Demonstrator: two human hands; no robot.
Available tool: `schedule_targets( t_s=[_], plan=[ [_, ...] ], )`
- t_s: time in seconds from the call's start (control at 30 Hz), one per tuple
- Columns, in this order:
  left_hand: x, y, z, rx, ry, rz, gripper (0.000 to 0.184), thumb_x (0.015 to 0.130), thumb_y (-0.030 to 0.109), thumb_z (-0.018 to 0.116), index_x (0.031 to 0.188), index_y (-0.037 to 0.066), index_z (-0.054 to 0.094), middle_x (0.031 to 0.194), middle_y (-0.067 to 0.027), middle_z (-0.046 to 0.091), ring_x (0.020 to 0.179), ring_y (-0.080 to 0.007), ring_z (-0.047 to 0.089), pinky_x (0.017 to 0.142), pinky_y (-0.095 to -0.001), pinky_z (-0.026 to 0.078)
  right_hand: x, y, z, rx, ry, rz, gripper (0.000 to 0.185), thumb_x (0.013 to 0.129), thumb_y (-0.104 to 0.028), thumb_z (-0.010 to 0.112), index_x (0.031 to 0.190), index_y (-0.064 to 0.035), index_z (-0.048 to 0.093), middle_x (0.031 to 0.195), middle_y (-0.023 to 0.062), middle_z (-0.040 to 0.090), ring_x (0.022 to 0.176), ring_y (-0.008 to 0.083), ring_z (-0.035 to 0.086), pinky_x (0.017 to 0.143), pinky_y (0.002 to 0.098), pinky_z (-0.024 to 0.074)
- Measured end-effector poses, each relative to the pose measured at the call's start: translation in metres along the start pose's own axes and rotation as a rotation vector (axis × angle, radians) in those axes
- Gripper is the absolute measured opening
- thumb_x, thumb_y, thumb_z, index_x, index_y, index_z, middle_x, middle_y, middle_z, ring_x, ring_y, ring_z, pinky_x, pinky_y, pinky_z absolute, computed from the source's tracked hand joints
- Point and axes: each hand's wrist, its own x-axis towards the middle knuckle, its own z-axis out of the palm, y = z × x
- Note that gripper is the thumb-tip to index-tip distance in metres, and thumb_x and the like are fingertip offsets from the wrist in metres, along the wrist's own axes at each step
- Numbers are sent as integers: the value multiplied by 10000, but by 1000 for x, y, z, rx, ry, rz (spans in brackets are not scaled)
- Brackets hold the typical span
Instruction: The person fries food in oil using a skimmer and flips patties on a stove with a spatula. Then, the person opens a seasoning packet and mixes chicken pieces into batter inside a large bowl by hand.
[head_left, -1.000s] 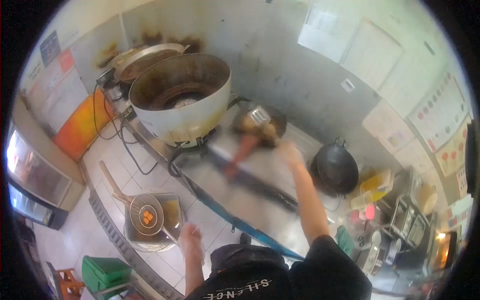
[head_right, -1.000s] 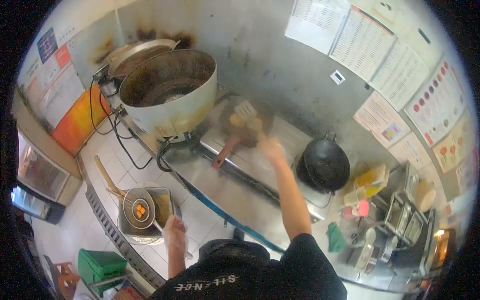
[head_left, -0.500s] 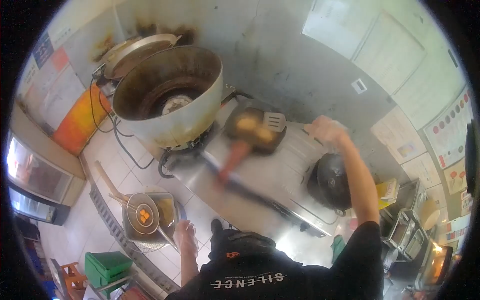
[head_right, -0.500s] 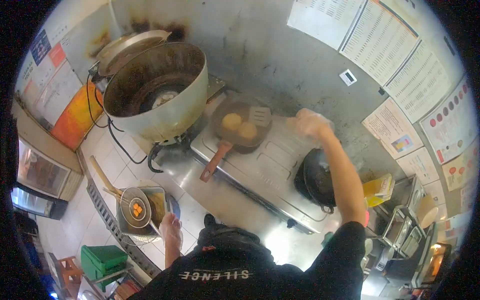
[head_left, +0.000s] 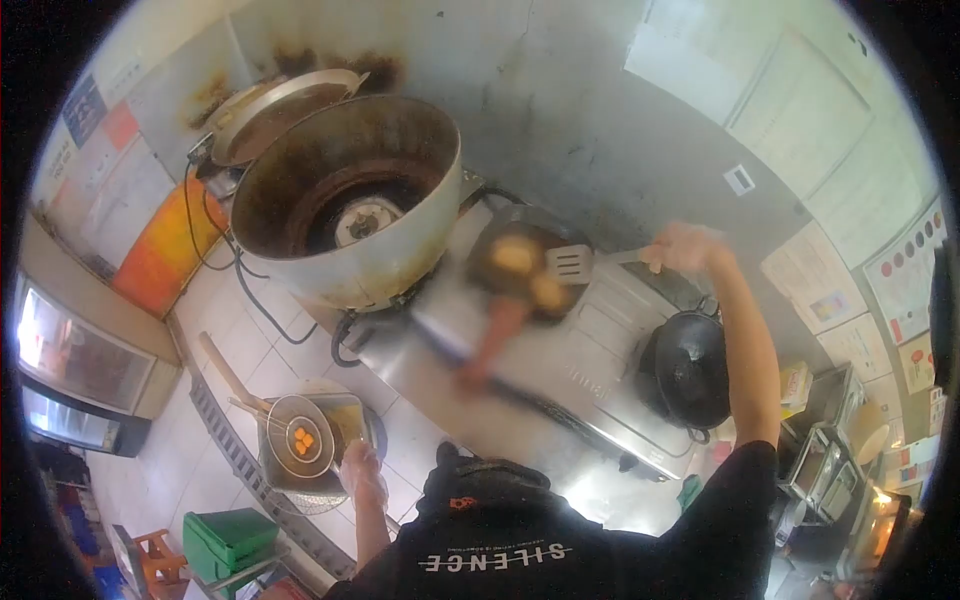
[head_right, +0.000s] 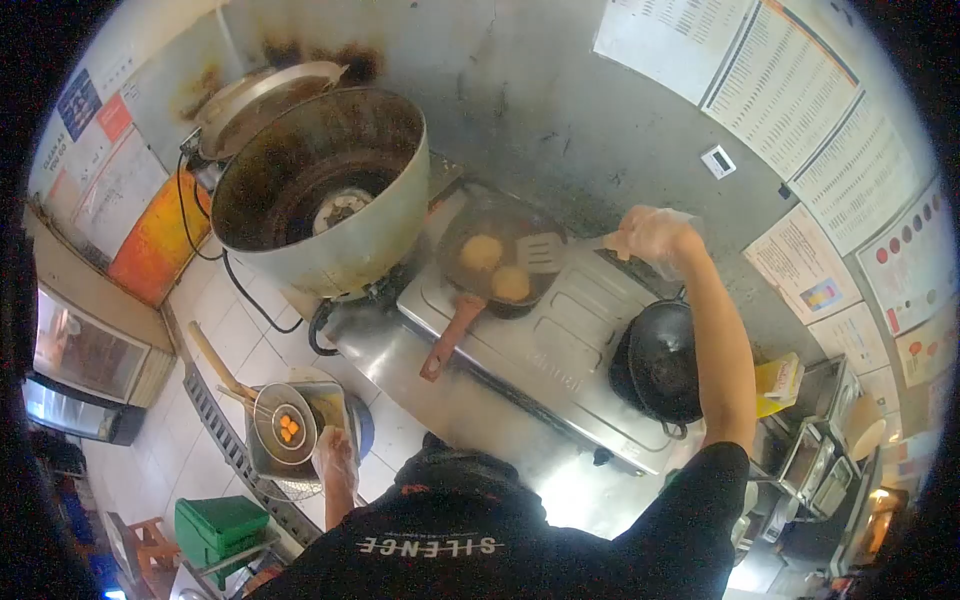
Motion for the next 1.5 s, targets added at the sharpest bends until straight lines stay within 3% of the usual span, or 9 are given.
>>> schedule_targets(
  t_s=[0.2, 0.3, 0.4, 0.6, 0.7, 0.77, 0.97, 1.37, 1.5],
  plan=[
    [5, 3, -3, -60, 101, -40, 130, 828, 175, 682, 778, 107, 583, 712, 3, 516, 624, -109, 494, 556, -269, 377, 27, 35, 30, 296, -116, -293, 387, 931, -461, 613, 952, -118, 793, 978, 135, 728, 936, 306, 663, 860, 404, 515],
    [2, 6, 1, -35, 150, -65, 141, 822, 157, 651, 733, 77, 576, 695, -14, 532, 592, -125, 491, 525, -283, 372, -8, 8, 14, 265, -145, 2, 440, 934, -514, 566, 1028, -151, 796, 1149, 113, 707, 1063, 268, 643, 927, 382, 476],
    [5, 2, 2, -146, 219, -156, 133, 804, 157, 649, 726, 76, 577, 672, -17, 531, 558, -133, 491, 494, -285, 363, -12, 28, 35, 309, -19, -125, 505, 917, -582, 569, 984, -136, 795, 1094, 140, 707, 1043, 255, 647, 911, 406, 467],
    [80, -87, -64, 122, 133, -146, 120, 806, 158, 655, 749, 83, 580, 668, -26, 542, 526, -145, 500, 472, -276, 359, -79, -21, 14, 343, 90, -2, 374, 938, -403, 617, 929, -46, 728, 851, 110, 677, 903, 227, 651, 813, 394, 484],
    [50, -68, -54, 203, 192, -244, 111, 838, 176, 663, 801, 89, 607, 690, -29, 563, 556, -146, 537, 483, -274, 390, -91, -24, 34, 279, 107, -112, 353, 954, -361, 603, 925, -26, 709, 883, 164, 691, 906, 323, 666, 818, 439, 496],
    [27, -58, -48, 63, 338, -383, 113, 869, 194, 661, 835, 90, 632, 709, -29, 577, 588, -145, 569, 492, -274, 417, -92, -19, 62, 142, 545, -301, 324, 966, -302, 565, 941, -6, 695, 864, 261, 671, 870, 470, 651, 787, 509, 517],
    [24, -119, -102, 31, 205, -382, 168, 876, 197, 646, 780, 132, 525, 691, 3, 475, 595, -146, 495, 498, -307, 359, -110, -59, 62, 241, 362, -265, 310, 977, -272, 573, 938, 17, 677, 908, 275, 664, 924, 469, 628, 828, 528, 494],
    [27, -204, -178, -233, 99, -450, 157, 916, 246, 664, 888, 113, 586, 783, -35, 620, 608, -211, 575, 538, -372, 433, -97, -74, 58, 200, 437, -119, 367, 1002, -297, 508, 953, 29, 668, 1013, 276, 670, 1014, 474, 622, 908, 530, 480],
    [51, -246, -218, 1098, -358, 214, 190, 913, 283, 662, 950, 109, 596, 811, -57, 623, 644, -241, 596, 562, -401, 464, -72, -78, 74, 239, 376, -22, 403, 1008, -332, 492, 1009, 22, 686, 1056, 280, 669, 1041, 484, 615, 919, 537, 474]
  ],
)
